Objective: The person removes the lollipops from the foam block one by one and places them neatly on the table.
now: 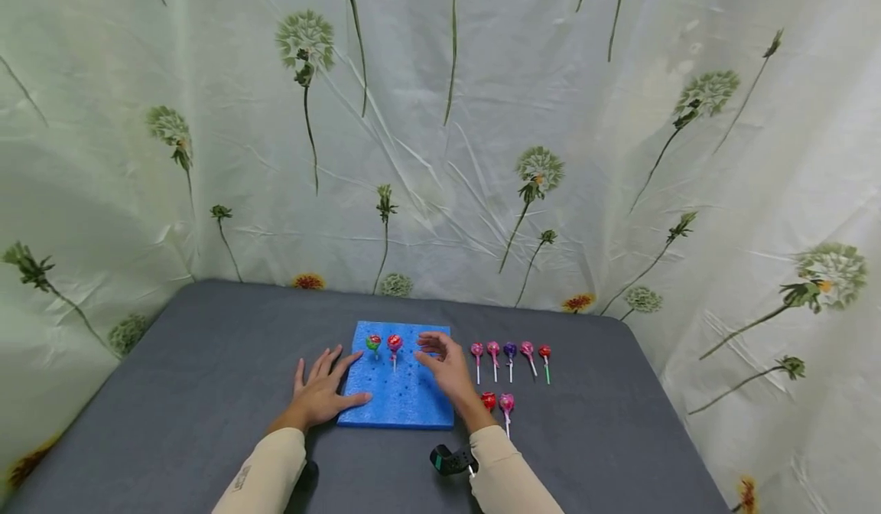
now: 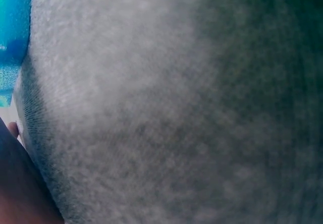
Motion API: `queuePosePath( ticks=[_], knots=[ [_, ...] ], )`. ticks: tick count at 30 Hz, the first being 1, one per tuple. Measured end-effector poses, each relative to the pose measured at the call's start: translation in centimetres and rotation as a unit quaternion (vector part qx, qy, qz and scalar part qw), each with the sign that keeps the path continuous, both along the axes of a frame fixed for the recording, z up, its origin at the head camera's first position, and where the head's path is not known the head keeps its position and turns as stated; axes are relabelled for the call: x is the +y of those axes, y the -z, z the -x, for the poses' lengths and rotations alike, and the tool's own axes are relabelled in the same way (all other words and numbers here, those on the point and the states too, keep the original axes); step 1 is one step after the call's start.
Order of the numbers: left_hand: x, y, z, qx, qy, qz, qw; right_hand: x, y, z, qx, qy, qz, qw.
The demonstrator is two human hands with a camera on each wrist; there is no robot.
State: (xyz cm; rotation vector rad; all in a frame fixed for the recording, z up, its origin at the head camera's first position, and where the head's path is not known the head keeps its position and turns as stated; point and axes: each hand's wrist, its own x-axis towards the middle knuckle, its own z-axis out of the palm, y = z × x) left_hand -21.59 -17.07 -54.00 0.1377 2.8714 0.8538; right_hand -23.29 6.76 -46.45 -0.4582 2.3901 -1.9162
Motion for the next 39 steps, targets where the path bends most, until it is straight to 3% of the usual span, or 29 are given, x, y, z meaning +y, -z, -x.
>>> queuePosePath(
  ticks=[4, 10, 14, 23, 29, 39],
  knots=[
    [-0.1, -0.1, 0.1, -0.009, -0.004, 0.015, 0.9998, -1.3, 0.1, 0.8, -0.008, -0.021, -0.010, 1.000],
    [-0.1, -0.1, 0.3, -0.020, -0.006, 0.017, 0.9996, -2.6, 2.7, 3.0, -0.001, -0.028, -0.032, 0.999],
    [0.1, 0.2, 0.5, -0.023, -0.007, 0.019, 0.9995, -3.0, 3.4, 3.8, -0.012, -0.037, -0.057, 0.998],
    [-0.3, 0.7, 0.5, -0.013, 0.001, 0.009, 0.9999, -3.6, 3.3, 4.1, -0.043, -0.022, -0.080, 0.996],
    [-0.3, 1.2, 0.9, -0.008, -0.003, 0.013, 0.9999, -3.4, 3.3, 4.0, -0.038, -0.022, -0.079, 0.996],
    [-0.2, 0.6, 0.6, -0.022, 0.001, 0.009, 0.9997, -3.1, 3.1, 4.1, -0.031, -0.012, -0.100, 0.994]
  ],
)
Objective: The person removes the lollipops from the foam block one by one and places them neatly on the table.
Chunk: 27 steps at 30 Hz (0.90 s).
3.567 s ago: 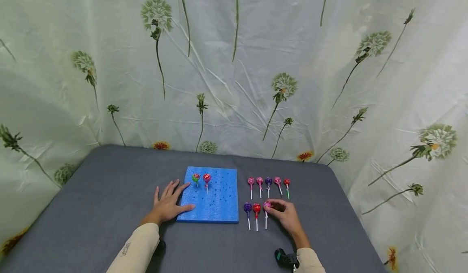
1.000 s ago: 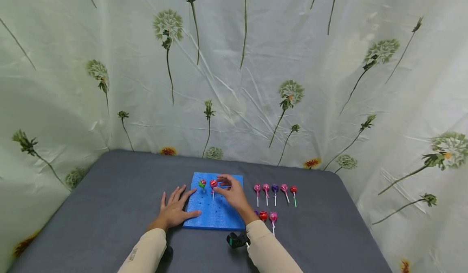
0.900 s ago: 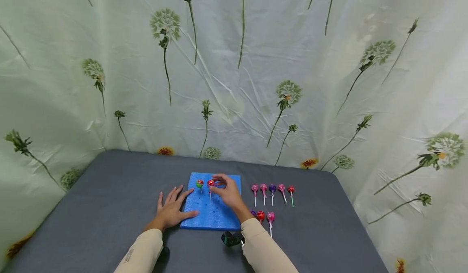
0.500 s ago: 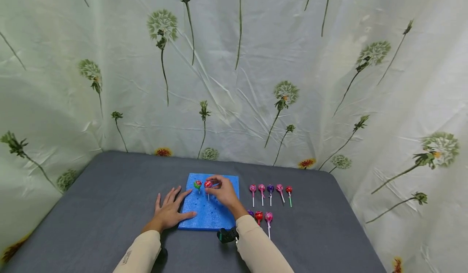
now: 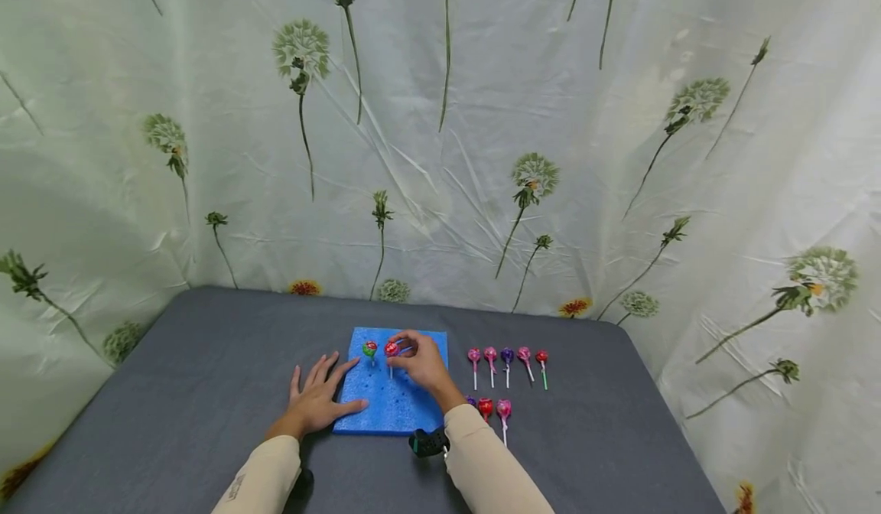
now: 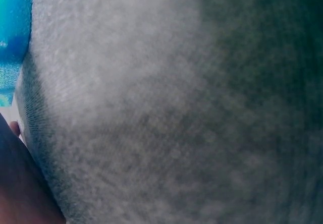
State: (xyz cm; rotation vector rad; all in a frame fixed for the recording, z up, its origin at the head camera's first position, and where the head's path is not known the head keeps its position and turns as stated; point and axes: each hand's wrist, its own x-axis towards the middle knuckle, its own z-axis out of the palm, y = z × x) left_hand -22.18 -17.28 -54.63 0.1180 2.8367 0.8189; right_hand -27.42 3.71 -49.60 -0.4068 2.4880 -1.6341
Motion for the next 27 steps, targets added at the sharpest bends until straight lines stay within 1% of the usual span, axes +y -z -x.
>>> queuePosePath(
  ticks=[5, 12, 14, 21, 24, 27],
  knots=[
    [0.0, 0.0, -0.2, 0.005, 0.000, -0.003, 1.0000, 0.4, -0.2, 0.1, 0.005, 0.012, -0.006, 1.000],
    [-0.2, 0.2, -0.1, 0.019, 0.002, -0.007, 0.9998, 1.6, -0.6, 0.2, 0.026, 0.013, 0.050, 0.998],
    [-0.2, 0.2, -0.1, 0.020, 0.006, -0.010, 0.9997, 2.1, -0.8, 0.1, 0.030, 0.014, 0.058, 0.998],
    [-0.4, -0.1, -0.3, 0.014, 0.006, -0.013, 0.9998, 4.2, -1.1, -0.2, 0.033, 0.023, 0.042, 0.998],
    [-0.4, -0.1, -0.2, 0.013, 0.011, -0.012, 0.9998, 5.3, -1.6, -0.6, 0.029, 0.033, 0.040, 0.998],
    [-0.1, -0.1, -0.1, 0.013, 0.017, -0.011, 0.9997, 6.5, -3.1, -1.6, 0.023, 0.036, 0.047, 0.998]
  ],
)
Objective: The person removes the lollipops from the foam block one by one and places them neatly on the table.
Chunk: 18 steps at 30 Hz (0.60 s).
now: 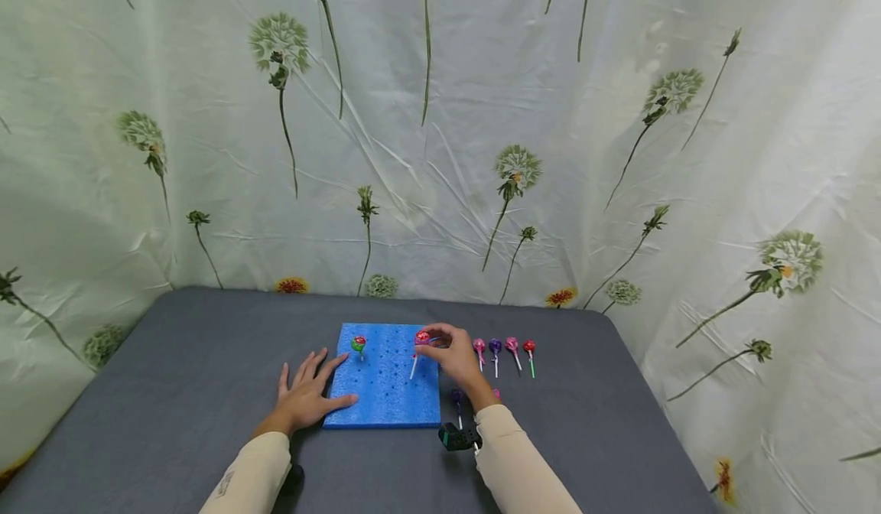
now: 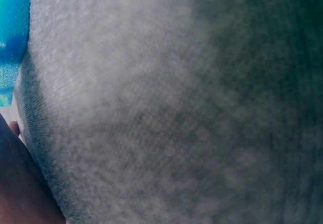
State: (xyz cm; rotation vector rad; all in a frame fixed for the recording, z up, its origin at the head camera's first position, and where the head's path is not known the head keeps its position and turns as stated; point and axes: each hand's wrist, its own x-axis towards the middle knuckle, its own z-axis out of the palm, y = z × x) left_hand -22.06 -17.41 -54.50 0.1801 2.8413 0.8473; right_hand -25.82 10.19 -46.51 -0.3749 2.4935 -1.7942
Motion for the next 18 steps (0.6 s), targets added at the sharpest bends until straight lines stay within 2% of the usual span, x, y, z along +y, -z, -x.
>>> queuePosePath(
  ticks=[4, 12, 18],
  knots=[
    [0.2, 0.1, 0.1, -0.003, 0.003, -0.004, 1.0000, 1.4, -1.3, -0.9, -0.002, -0.004, 0.005, 1.000],
    [0.1, 0.4, 0.3, 0.003, -0.001, -0.004, 1.0000, 4.1, 1.5, 0.1, -0.013, 0.008, -0.001, 1.000],
    [-0.1, 0.3, 0.2, 0.000, -0.002, -0.003, 1.0000, 5.3, 2.3, 0.0, -0.011, 0.023, 0.019, 1.000]
  ],
)
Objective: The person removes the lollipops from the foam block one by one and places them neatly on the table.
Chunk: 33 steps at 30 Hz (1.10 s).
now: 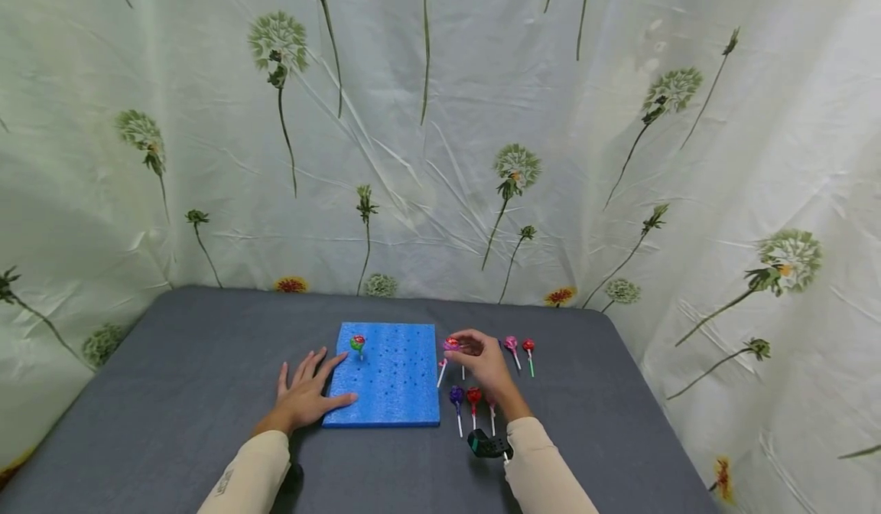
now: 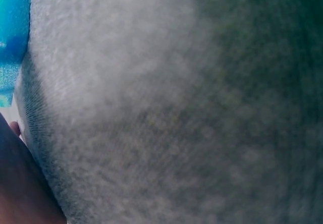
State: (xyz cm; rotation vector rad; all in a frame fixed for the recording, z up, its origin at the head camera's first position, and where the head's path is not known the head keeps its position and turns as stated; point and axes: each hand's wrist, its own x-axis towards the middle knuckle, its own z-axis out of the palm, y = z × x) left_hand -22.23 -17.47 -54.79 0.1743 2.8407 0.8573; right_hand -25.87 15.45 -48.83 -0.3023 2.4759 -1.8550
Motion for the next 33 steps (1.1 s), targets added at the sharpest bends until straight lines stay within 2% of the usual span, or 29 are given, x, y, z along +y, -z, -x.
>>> queuePosePath(
  ticks=[2, 6, 8, 13, 16, 27, 33],
  knots=[
    [0.0, -0.2, -0.1, -0.007, 0.000, 0.002, 1.0000, 0.4, -0.1, -0.2, -0.008, 0.008, 0.008, 1.000],
    [0.2, -0.7, -0.2, -0.021, 0.000, 0.005, 0.9998, 1.0, -1.9, -1.7, -0.010, 0.021, 0.003, 1.000],
    [0.2, -0.8, -0.3, -0.022, 0.000, 0.003, 0.9998, 1.5, -2.0, -1.9, -0.017, 0.030, 0.004, 0.999],
    [0.0, -0.9, -0.3, -0.018, 0.002, 0.002, 0.9998, 3.0, 0.5, -1.2, -0.017, 0.062, 0.041, 0.997],
    [0.0, -0.8, -0.3, -0.015, 0.005, 0.001, 0.9999, 3.8, 1.3, -1.4, -0.016, 0.080, 0.052, 0.995],
    [0.0, -0.1, 0.1, 0.002, 0.003, -0.008, 1.0000, 6.0, 2.6, -3.0, -0.035, 0.091, 0.088, 0.991],
    [0.0, -0.1, 0.1, -0.003, 0.004, 0.000, 1.0000, 7.6, 3.1, -3.8, -0.032, 0.097, 0.073, 0.992]
  ],
)
